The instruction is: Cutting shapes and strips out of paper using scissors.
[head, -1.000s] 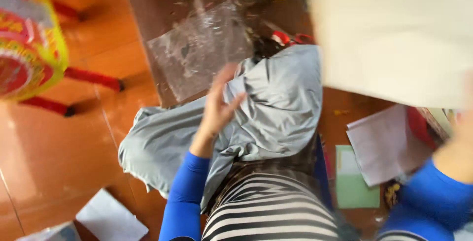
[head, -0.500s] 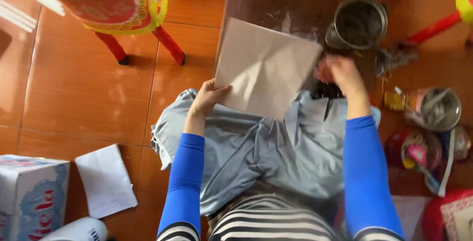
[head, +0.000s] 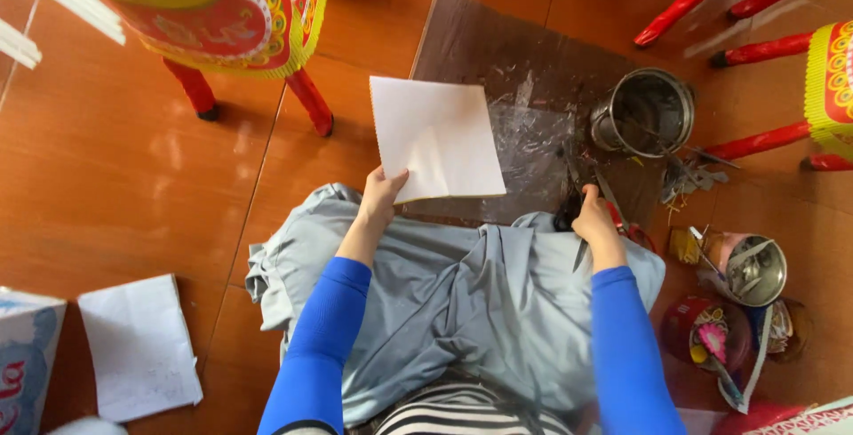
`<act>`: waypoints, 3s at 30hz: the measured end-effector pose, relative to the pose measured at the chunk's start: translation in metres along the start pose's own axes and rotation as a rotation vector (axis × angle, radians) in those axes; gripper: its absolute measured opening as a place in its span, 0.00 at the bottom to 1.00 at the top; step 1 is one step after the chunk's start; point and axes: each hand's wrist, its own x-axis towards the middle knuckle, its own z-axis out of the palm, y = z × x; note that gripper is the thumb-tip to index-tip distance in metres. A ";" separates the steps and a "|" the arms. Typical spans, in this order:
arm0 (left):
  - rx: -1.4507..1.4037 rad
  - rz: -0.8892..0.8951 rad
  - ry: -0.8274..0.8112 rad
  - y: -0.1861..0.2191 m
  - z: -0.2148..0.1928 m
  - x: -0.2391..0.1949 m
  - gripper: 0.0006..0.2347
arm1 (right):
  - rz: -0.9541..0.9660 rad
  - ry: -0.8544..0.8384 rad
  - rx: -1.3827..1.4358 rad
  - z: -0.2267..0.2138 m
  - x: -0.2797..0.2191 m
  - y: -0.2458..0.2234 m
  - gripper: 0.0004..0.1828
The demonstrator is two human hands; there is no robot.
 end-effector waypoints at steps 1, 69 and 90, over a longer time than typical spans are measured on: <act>-0.014 0.003 -0.021 -0.001 0.002 -0.002 0.10 | -0.013 0.010 -0.007 -0.003 -0.003 -0.002 0.46; 0.506 -0.019 -0.257 -0.007 0.019 -0.026 0.22 | 0.083 -0.657 1.207 0.024 -0.196 -0.231 0.30; 0.416 -0.168 -0.165 0.022 0.041 -0.027 0.35 | 0.045 -0.565 1.236 0.012 -0.167 -0.246 0.23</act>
